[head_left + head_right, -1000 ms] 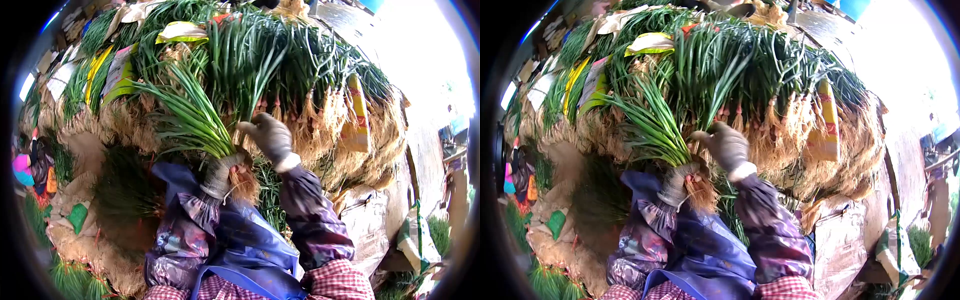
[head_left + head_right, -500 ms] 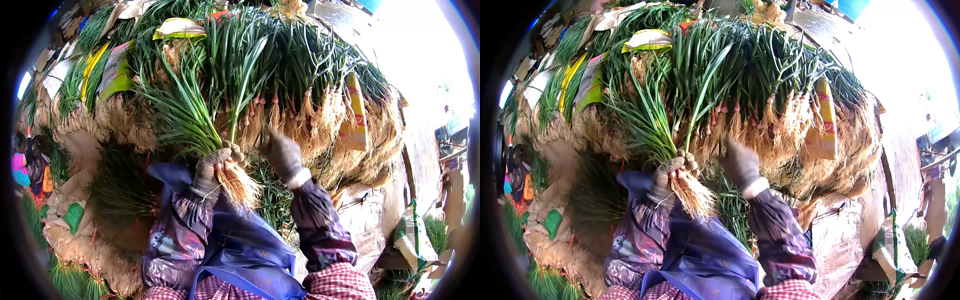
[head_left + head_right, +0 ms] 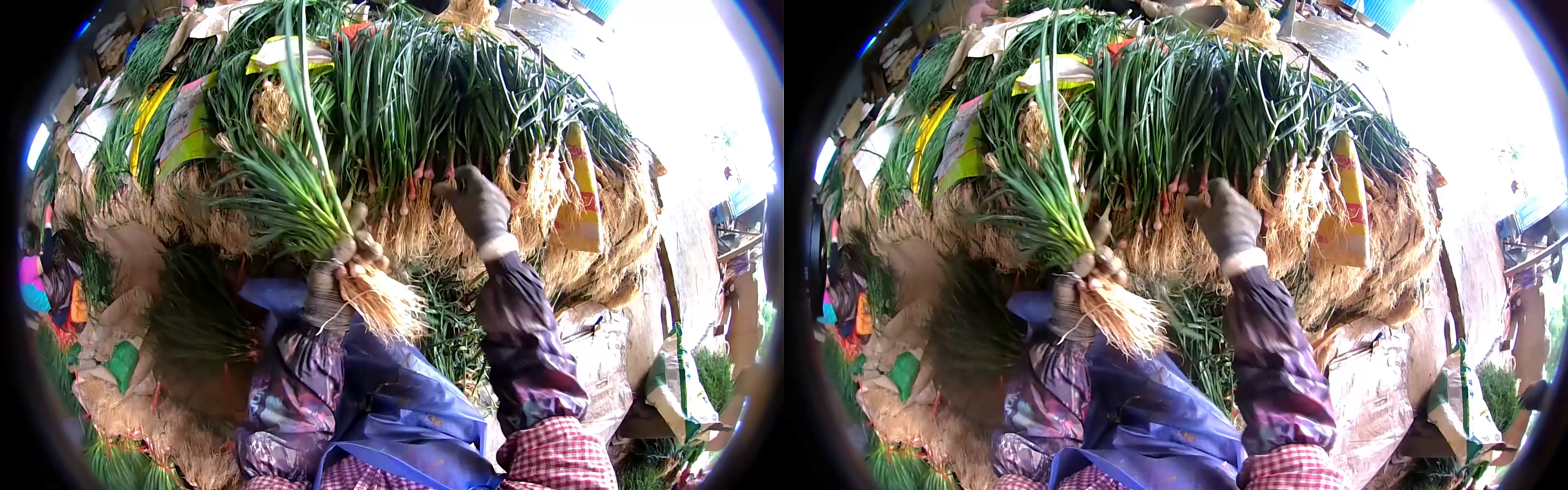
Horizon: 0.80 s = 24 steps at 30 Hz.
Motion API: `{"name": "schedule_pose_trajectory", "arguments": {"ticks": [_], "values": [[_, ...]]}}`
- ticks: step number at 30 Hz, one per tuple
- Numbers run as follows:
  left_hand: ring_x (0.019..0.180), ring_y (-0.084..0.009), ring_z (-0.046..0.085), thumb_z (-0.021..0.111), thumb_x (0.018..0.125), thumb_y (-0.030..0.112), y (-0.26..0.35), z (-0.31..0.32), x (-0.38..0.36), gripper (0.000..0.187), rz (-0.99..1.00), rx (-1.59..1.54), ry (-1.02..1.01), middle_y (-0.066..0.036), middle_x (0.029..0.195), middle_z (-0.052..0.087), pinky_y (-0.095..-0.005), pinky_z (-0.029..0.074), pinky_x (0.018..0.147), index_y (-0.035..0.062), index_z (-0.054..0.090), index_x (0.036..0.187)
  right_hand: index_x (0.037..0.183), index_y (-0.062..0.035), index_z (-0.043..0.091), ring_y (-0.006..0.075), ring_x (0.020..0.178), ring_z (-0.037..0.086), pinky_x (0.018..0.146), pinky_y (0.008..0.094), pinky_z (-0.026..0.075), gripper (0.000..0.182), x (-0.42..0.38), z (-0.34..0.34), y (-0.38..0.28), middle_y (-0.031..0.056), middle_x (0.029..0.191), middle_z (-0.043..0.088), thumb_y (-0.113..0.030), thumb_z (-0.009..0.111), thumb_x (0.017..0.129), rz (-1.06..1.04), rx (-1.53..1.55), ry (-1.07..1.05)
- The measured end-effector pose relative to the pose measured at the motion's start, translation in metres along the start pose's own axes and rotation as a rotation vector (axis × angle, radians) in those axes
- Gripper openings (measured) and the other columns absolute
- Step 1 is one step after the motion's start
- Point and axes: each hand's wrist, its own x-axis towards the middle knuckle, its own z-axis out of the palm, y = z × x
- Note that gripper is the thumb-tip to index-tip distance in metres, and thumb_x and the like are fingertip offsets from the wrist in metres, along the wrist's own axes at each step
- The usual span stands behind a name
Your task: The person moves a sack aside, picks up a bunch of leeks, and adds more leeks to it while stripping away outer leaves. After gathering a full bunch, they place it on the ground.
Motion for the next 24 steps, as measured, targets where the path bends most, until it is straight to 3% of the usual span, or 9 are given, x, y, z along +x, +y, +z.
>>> {"name": "schedule_pose_trajectory", "arguments": {"ticks": [2, 5, 8, 9, 13, 16, 18, 23, 24], "values": [[0.083, -0.0165, 0.055, 0.065, 0.084, 0.016, -0.009, 0.012, -0.003, 0.048, -0.037, -0.004, 0.061, -0.004, 0.091, 0.058, -0.0389, 0.050, 0.080, 0.0060, 0.046, 0.127, 0.079, -0.0098, 0.059, 0.0294, 0.067, 0.063, 0.061, 0.0395, 0.049, 0.026, 0.023, 0.009, -0.002, 0.0099, 0.066, 0.062, -0.035, 0.068, 0.079, 0.131, -0.052, -0.170], [0.074, -0.0147, 0.058, 0.065, 0.084, 0.013, -0.010, -0.011, 0.004, 0.034, -0.006, 0.223, 0.115, -0.010, 0.086, 0.062, -0.0303, 0.052, 0.069, 0.0029, 0.053, 0.114, 0.077, -0.0110, 0.060, 0.0271, 0.056, 0.061, 0.051, 0.0360, 0.047, 0.022, -0.003, 0.015, -0.016, 0.0083, 0.062, 0.060, -0.030, 0.070, 0.078, -0.080, 0.147, 0.089], [0.065, -0.0159, 0.060, 0.065, 0.083, 0.010, -0.009, -0.002, -0.002, 0.018, -0.077, 0.281, 0.346, -0.010, 0.068, 0.058, -0.0232, 0.049, 0.058, -0.0025, 0.056, 0.092, 0.075, -0.0084, 0.059, 0.0125, 0.052, 0.058, 0.051, 0.0279, 0.049, 0.010, -0.068, -0.012, -0.043, 0.0061, 0.060, 0.059, -0.004, 0.067, 0.079, -0.312, 0.494, -0.034], [0.064, -0.0152, 0.059, 0.064, 0.082, 0.008, -0.012, -0.009, -0.002, 0.016, -0.103, 0.218, 0.322, -0.009, 0.070, 0.058, -0.0223, 0.048, 0.058, -0.0027, 0.056, 0.091, 0.082, -0.0099, 0.060, 0.0100, 0.047, 0.053, 0.041, 0.0264, 0.046, 0.007, -0.084, -0.029, -0.055, 0.0011, 0.060, 0.059, -0.014, 0.066, 0.083, -0.414, 0.480, -0.166], [0.061, -0.0135, 0.054, 0.064, 0.080, 0.003, -0.021, -0.001, -0.008, 0.017, -0.163, 0.197, 0.346, -0.006, 0.076, 0.057, -0.0236, 0.048, 0.056, -0.0004, 0.056, 0.095, 0.097, -0.0004, 0.062, 0.0151, 0.061, 0.059, 0.056, 0.0288, 0.052, 0.033, -0.087, -0.035, -0.016, 0.0043, 0.072, 0.063, -0.029, 0.069, 0.083, 0.347, 1.135, -0.677], [0.062, -0.0138, 0.055, 0.066, 0.079, 0.002, -0.033, -0.006, -0.014, 0.020, -0.161, 0.270, 0.281, -0.006, 0.078, 0.058, -0.0263, 0.049, 0.055, 0.0031, 0.057, 0.096, 0.092, -0.0028, 0.065, 0.0192, 0.070, 0.063, 0.060, 0.0306, 0.052, 0.037, -0.072, 0.014, -0.019, 0.0079, 0.078, 0.068, -0.038, 0.070, 0.081, 0.128, 0.963, -0.190], [0.063, -0.0143, 0.055, 0.067, 0.077, 0.004, -0.041, -0.036, -0.011, 0.025, -0.247, 0.231, 0.170, -0.004, 0.076, 0.057, -0.0271, 0.049, 0.053, 0.0058, 0.056, 0.100, 0.092, -0.0097, 0.065, 0.0250, 0.069, 0.065, 0.064, 0.0371, 0.051, 0.022, -0.076, 0.016, -0.048, 0.0111, 0.079, 0.067, -0.028, 0.069, 0.081, 0.116, 0.598, -0.379], [0.073, -0.0194, 0.058, 0.064, 0.079, 0.017, -0.027, -0.026, -0.018, 0.035, -0.224, 0.258, 0.217, -0.010, 0.085, 0.058, -0.0297, 0.051, 0.066, -0.0032, 0.054, 0.106, 0.088, -0.0047, 0.064, 0.0196, 0.060, 0.061, 0.053, 0.0335, 0.048, 0.012, -0.102, 0.051, -0.011, 0.0111, 0.070, 0.064, -0.017, 0.064, 0.085, 0.101, 0.399, 0.062], [0.075, -0.0203, 0.058, 0.064, 0.079, 0.017, -0.025, -0.033, -0.019, 0.036, -0.188, 0.240, 0.202, -0.011, 0.086, 0.058, -0.0306, 0.051, 0.068, -0.0043, 0.054, 0.106, 0.090, -0.0068, 0.065, 0.0202, 0.061, 0.062, 0.056, 0.0351, 0.050, 0.011, -0.109, 0.079, 0.029, 0.0106, 0.074, 0.065, -0.015, 0.064, 0.084, 0.258, 0.674, -0.256]]}}
